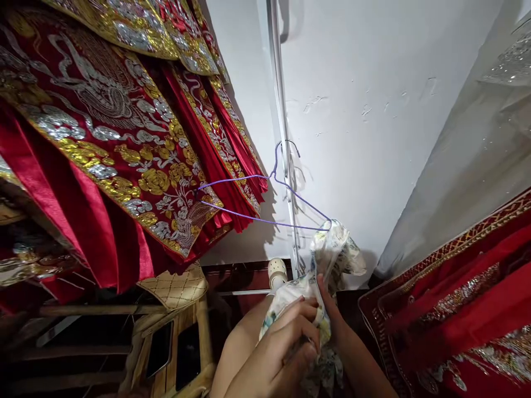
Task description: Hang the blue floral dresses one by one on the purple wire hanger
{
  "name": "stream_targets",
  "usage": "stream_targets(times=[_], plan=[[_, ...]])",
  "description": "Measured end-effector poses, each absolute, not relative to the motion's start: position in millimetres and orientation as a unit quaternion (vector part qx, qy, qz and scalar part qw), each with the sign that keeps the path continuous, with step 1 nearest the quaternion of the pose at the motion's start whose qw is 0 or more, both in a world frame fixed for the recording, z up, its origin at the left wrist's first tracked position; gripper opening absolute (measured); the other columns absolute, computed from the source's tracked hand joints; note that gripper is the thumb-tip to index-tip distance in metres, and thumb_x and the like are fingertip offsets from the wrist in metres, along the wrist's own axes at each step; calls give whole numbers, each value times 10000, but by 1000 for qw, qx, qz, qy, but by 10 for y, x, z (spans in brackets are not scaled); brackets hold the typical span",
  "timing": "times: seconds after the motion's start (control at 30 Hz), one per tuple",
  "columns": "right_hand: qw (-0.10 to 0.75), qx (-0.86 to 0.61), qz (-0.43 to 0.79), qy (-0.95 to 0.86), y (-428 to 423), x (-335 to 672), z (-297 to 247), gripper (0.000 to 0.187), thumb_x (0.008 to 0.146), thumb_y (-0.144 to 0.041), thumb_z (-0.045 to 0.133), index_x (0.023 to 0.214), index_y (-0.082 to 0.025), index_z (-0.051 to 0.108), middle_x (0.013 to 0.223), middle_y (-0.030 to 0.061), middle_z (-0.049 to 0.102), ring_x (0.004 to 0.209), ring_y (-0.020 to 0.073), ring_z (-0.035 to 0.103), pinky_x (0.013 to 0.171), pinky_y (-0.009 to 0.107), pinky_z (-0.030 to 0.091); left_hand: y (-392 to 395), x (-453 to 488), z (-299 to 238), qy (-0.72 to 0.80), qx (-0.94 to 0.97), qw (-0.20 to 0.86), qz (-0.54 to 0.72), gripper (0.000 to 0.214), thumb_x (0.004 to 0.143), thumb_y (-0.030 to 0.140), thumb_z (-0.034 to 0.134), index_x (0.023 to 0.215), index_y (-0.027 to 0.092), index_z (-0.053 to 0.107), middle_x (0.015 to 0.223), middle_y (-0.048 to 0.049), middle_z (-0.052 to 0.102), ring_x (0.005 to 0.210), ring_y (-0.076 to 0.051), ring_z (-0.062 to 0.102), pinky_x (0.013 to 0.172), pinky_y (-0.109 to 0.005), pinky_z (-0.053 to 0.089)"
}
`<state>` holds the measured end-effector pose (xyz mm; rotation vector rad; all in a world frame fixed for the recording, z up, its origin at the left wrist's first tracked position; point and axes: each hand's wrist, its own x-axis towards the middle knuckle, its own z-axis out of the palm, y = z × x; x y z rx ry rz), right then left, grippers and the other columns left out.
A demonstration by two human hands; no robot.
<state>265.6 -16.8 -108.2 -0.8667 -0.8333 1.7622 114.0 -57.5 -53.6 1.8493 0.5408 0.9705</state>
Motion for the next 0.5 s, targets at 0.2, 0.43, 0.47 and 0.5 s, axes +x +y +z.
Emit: stream_targets(times=[0.2, 0.43, 0.47, 0.5], plan=[[303, -352, 745, -478, -292, 2890, -1046, 645, 630, -773, 764, 901, -188, 744, 826, 58, 692, 884, 253, 656, 912, 386, 528, -401, 1004, -298, 290, 752, 421, 415, 518, 1013, 625, 318, 1128, 198, 588, 1109, -114, 637, 1059, -236, 589, 981, -331, 433], [69, -329, 657, -675, -411, 3206, -528, 364, 838, -507, 682, 854, -144, 709, 761, 14, 588, 700, 147, 504, 673, 253, 446, -101, 1047, -692, 204, 803, 517, 217, 878, 859, 844, 1, 825, 214, 610, 786, -65, 574, 732, -205, 512, 702, -303, 430], [65, -310, 654, -687, -409, 3258, -443, 338, 865, -472, 650, 821, -143, 711, 725, 10, 575, 664, 138, 481, 638, 249, 423, -106, 1012, -799, 214, 803, 524, 188, 838, 872, 839, 25, 776, 219, 581, 727, -42, 535, 672, -186, 472, 646, -291, 403], [72, -301, 647, -697, -397, 3316, -373, 318, 880, -440, 630, 806, -145, 719, 707, 13, 581, 643, 139, 480, 617, 252, 411, -115, 964, -901, 220, 802, 532, 160, 785, 898, 825, 84, 751, 220, 562, 691, -25, 510, 631, -170, 442, 606, -281, 380]])
